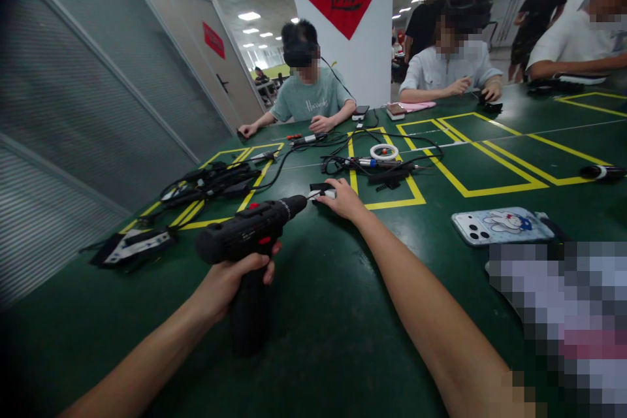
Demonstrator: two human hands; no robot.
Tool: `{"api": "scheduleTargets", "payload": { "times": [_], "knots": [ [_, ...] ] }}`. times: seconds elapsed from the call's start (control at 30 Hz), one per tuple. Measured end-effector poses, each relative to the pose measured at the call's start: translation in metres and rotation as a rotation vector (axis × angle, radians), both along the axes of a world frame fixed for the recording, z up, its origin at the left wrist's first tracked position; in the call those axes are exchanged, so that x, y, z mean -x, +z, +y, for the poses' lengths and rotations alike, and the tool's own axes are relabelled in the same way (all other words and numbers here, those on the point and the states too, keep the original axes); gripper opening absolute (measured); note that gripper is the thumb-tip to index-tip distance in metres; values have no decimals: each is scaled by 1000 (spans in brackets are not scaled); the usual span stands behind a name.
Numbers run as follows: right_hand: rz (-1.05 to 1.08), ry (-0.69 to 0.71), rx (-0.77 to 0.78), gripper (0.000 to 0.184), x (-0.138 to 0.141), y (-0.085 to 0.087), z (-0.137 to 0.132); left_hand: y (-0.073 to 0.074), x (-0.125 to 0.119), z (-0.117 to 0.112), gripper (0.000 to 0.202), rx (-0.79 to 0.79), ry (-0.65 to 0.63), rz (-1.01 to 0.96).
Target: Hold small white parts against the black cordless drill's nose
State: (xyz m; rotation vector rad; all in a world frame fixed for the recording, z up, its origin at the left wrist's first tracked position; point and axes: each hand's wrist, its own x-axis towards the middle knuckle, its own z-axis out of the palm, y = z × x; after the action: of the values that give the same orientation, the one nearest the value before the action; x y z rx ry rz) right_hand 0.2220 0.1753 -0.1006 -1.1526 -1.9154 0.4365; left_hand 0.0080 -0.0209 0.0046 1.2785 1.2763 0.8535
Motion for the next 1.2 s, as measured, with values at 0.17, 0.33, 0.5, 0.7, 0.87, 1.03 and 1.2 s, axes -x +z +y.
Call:
{"api": "scheduleTargets", "payload": {
  "times": [0.17, 0.33, 0.5, 0.7, 0.87, 1.03, 1.2],
  "knots": [
    [6, 11, 6, 53, -1, 1, 1, 2, -4, 0, 14, -16, -3, 3],
    [-10, 18, 9, 57, -3, 1, 0, -2, 0, 0, 16, -41, -34, 47],
    [-19, 20, 2, 53, -3, 2, -2, -3, 1, 1, 15, -42, -43, 24],
    [-42, 5, 6, 47, -2, 4, -5, -4, 0, 1, 15, -44, -27, 21],
    [-45, 1, 15, 46, -2, 6, -6, -7, 2, 2, 15, -48, -26, 29],
    [-37, 7, 29, 46, -2, 7, -5, -7, 2, 2, 17, -59, -44, 42],
    [-28, 2, 26, 47, -2, 5, -4, -6, 2, 2, 15, -42, -49, 46]
  ]
}}
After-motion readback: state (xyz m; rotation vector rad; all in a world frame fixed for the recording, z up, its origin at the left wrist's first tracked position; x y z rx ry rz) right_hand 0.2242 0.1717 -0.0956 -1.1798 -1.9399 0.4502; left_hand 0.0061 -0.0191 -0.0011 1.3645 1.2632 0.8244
